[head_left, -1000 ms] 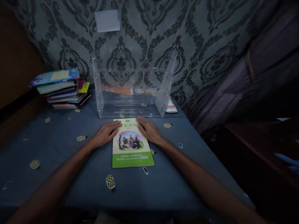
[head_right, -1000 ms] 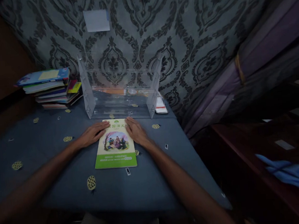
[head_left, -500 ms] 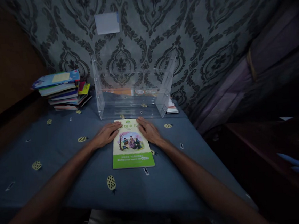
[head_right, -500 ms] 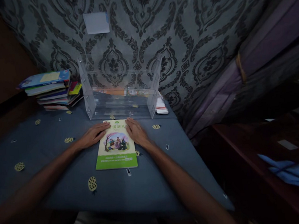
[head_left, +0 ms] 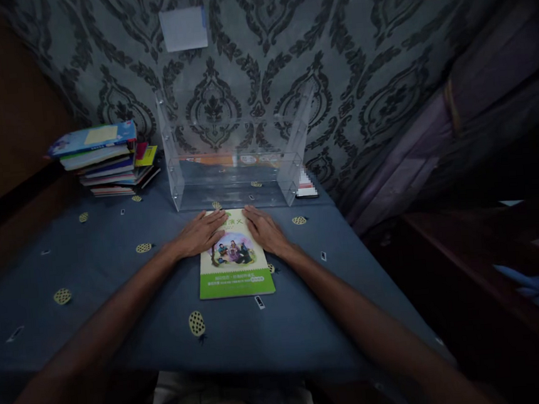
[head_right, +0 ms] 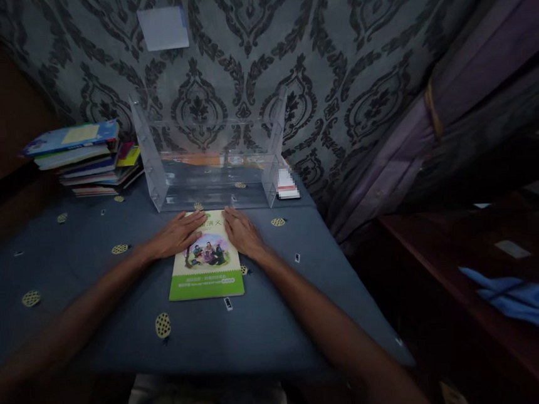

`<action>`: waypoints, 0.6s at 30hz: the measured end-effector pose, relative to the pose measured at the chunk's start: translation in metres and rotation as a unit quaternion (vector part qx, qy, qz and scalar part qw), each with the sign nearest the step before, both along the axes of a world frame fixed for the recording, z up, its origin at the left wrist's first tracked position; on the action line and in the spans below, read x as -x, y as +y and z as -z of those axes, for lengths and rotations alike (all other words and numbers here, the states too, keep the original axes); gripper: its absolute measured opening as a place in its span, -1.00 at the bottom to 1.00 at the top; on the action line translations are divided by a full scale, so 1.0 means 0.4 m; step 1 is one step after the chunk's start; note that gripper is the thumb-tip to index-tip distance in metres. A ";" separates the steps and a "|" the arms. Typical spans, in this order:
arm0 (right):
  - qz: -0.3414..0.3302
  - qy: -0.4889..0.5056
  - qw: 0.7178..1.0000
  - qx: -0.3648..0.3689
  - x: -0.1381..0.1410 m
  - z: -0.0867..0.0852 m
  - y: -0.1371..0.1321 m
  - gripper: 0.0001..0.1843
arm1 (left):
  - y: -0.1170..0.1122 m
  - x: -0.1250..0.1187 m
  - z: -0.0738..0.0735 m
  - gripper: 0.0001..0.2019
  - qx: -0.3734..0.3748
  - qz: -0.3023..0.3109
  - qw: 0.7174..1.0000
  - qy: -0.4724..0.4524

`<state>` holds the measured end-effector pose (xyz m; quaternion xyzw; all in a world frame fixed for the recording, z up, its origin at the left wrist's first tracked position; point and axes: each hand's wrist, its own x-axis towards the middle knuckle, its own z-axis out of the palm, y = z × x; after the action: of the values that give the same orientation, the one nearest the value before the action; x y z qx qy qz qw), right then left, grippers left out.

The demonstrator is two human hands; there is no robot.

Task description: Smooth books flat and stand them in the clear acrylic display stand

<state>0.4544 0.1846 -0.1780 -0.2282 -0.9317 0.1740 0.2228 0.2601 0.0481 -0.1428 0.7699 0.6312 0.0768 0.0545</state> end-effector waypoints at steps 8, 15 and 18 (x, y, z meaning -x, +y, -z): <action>-0.001 0.030 1.000 0.001 0.001 0.015 0.006 -0.54 | -0.135 -0.210 -0.028 -0.49 0.004 0.174 0.984 -0.047; -0.004 0.014 1.000 -0.004 0.001 0.013 0.007 -0.53 | -0.178 -0.259 -0.033 -0.54 -0.003 0.205 0.977 -0.054; -0.005 -0.003 1.000 -0.019 -0.001 0.012 0.000 -0.51 | -0.172 -0.252 -0.029 -0.49 0.003 0.209 0.977 -0.049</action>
<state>0.4547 0.1845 -0.1827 -0.2201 -0.9366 0.1563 0.2234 0.3609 -0.0208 -0.1310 0.8799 0.4532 0.0993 0.1029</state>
